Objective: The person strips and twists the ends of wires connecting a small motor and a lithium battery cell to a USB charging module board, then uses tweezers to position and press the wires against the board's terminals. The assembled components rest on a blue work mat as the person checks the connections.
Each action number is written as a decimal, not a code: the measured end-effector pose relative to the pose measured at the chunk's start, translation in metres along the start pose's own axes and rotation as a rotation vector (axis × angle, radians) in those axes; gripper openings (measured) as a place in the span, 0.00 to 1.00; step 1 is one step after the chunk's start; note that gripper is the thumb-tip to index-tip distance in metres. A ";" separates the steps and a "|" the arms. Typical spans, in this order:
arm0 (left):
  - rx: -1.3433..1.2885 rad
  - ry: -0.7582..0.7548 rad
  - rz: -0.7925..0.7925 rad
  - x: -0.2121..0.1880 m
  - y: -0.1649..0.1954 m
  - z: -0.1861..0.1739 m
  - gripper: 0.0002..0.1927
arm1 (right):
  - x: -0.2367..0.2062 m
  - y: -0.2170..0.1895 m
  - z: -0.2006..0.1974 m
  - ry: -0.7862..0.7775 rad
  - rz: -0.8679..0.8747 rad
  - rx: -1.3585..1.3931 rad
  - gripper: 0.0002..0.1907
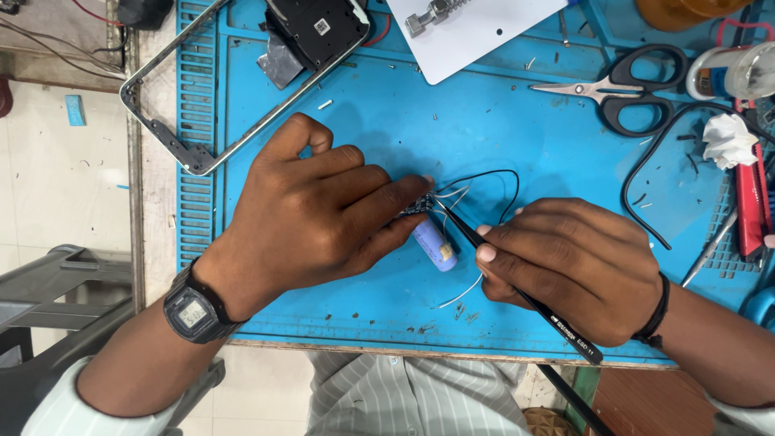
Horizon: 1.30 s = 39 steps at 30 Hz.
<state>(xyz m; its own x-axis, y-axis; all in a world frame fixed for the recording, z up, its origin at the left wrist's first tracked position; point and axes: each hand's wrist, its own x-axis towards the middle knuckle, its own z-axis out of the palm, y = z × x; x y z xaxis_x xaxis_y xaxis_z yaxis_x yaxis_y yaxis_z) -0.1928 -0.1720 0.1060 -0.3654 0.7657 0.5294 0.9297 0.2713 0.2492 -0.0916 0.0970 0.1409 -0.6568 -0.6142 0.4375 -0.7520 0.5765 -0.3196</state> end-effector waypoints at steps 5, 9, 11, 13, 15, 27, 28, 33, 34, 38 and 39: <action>-0.004 0.002 0.000 0.000 0.000 0.000 0.11 | 0.002 0.000 0.000 0.003 -0.003 -0.004 0.17; -0.010 0.004 -0.001 0.000 0.002 0.002 0.11 | 0.003 0.000 0.000 -0.009 -0.030 0.001 0.18; -0.011 0.004 -0.002 0.001 0.001 0.002 0.11 | 0.002 -0.001 0.000 0.010 -0.034 -0.005 0.17; -0.009 0.005 -0.002 0.001 0.001 0.002 0.11 | 0.003 -0.001 0.000 0.053 -0.035 0.003 0.16; -0.004 -0.001 -0.002 0.001 0.001 0.001 0.11 | 0.002 -0.002 0.001 0.081 -0.024 -0.002 0.15; -0.008 0.000 0.000 0.001 0.001 0.002 0.11 | 0.001 -0.001 0.003 0.072 0.032 -0.037 0.13; -0.009 0.000 0.000 0.001 0.001 0.002 0.11 | 0.000 -0.001 0.003 0.070 0.036 -0.035 0.14; -0.014 0.002 -0.004 0.001 0.002 0.003 0.11 | -0.001 0.000 0.004 0.065 0.029 -0.041 0.14; -0.014 0.002 -0.004 0.001 0.002 0.003 0.11 | -0.001 0.000 0.004 0.062 0.026 -0.042 0.14; -0.007 0.000 -0.003 0.001 0.002 0.004 0.11 | -0.002 0.000 0.003 0.041 0.021 -0.024 0.15; -0.006 0.000 -0.002 0.001 0.001 0.004 0.11 | -0.002 0.000 0.003 0.037 0.018 -0.013 0.15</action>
<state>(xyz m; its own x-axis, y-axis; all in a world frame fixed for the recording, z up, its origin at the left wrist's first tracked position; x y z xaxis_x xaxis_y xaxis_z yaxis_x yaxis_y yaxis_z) -0.1915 -0.1690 0.1037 -0.3670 0.7649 0.5293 0.9288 0.2693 0.2547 -0.0905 0.0965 0.1374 -0.6678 -0.5833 0.4623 -0.7388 0.5949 -0.3167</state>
